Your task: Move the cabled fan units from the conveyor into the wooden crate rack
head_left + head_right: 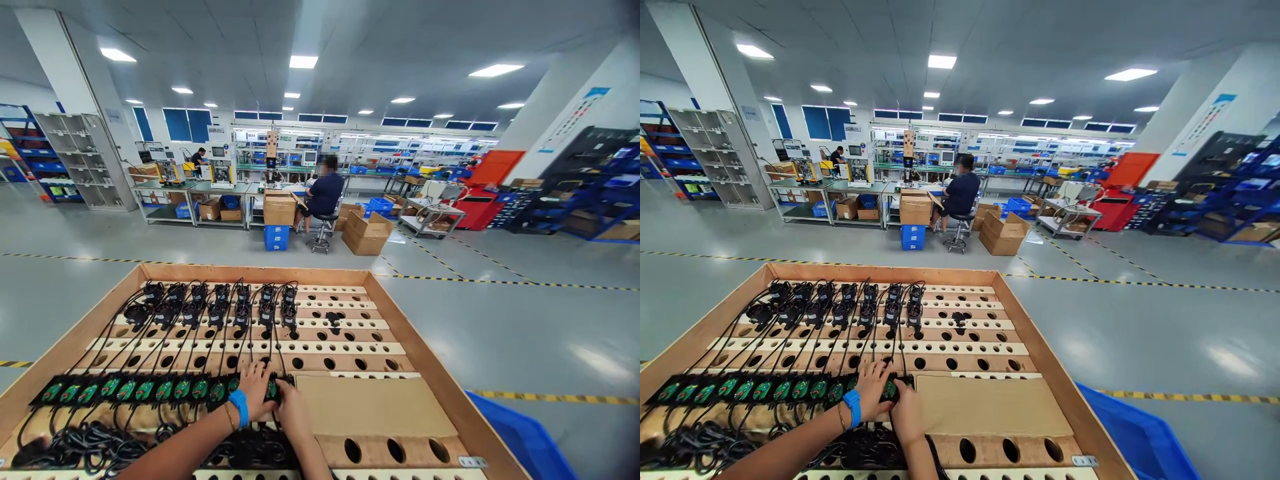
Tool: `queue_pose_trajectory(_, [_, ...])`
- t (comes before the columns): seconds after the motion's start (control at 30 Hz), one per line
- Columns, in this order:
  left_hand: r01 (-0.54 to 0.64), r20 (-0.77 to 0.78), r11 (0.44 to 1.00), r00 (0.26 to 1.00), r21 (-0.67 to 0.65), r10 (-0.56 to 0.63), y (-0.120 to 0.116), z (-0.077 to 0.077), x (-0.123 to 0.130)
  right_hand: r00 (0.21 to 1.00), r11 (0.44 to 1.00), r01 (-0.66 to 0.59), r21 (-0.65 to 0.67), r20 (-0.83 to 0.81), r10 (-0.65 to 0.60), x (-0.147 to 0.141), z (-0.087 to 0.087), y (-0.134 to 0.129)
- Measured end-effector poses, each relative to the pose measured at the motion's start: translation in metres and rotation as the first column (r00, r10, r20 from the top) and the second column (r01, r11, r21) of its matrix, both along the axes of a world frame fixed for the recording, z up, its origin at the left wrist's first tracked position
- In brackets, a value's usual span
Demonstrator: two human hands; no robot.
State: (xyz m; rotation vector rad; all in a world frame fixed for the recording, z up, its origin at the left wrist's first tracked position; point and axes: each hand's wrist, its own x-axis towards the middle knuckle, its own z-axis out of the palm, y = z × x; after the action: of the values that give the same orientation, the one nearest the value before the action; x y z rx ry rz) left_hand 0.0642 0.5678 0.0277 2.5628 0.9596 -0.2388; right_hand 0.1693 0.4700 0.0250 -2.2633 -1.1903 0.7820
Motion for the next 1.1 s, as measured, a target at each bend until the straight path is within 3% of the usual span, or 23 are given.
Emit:
queue_pose_trajectory(0.07, [-0.045,0.066,0.999,0.997,0.014,0.044,-0.007,0.002,0.007,0.999,0.997,0.047,0.067,-0.018,-0.046,0.014,0.002,-0.006])
queue_pose_trajectory(0.17, [-0.020,0.099,0.999,0.995,-0.048,0.025,-0.015,0.004,0.023,0.992,0.996,0.085,0.025,0.096,-0.087,0.027,-0.001,-0.013])
queue_pose_trajectory(0.37, [-0.008,0.032,0.998,0.999,-0.068,0.010,-0.021,-0.001,0.041,0.992,0.999,0.017,-0.037,0.128,-0.012,0.031,-0.016,-0.011])
queue_pose_trajectory(0.5, [0.025,0.045,0.999,0.999,-0.043,-0.023,-0.015,-0.001,0.040,0.996,0.999,-0.044,0.004,0.075,0.043,0.046,-0.013,-0.007])
queue_pose_trajectory(0.6, [0.066,0.059,0.996,0.996,-0.066,-0.062,-0.008,-0.002,0.036,0.998,0.995,-0.054,0.080,0.040,0.051,0.050,-0.004,-0.028])
queue_pose_trajectory(0.67, [0.086,0.075,0.995,0.994,-0.060,-0.081,-0.005,-0.006,0.033,0.996,0.992,0.033,0.118,0.075,-0.042,0.039,-0.005,-0.057])
queue_pose_trajectory(0.8, [0.079,0.151,0.997,0.986,-0.012,-0.077,-0.008,-0.023,0.025,0.957,0.986,0.165,0.027,0.237,-0.167,-0.010,-0.034,-0.119])
queue_pose_trajectory(0.9, [0.086,0.210,0.995,0.973,0.041,-0.093,-0.010,-0.035,0.021,0.879,0.978,0.206,-0.014,0.443,-0.178,-0.037,-0.061,-0.138])
queue_pose_trajectory(1.0, [0.091,0.205,0.995,0.974,0.050,-0.100,-0.008,-0.043,0.020,0.803,0.968,0.247,-0.037,0.568,-0.183,-0.035,-0.078,-0.136])
queue_pose_trajectory(1.1, [0.089,0.193,0.995,0.977,0.046,-0.097,-0.003,-0.048,0.021,0.809,0.976,0.199,-0.086,0.576,-0.114,-0.009,-0.081,-0.130])
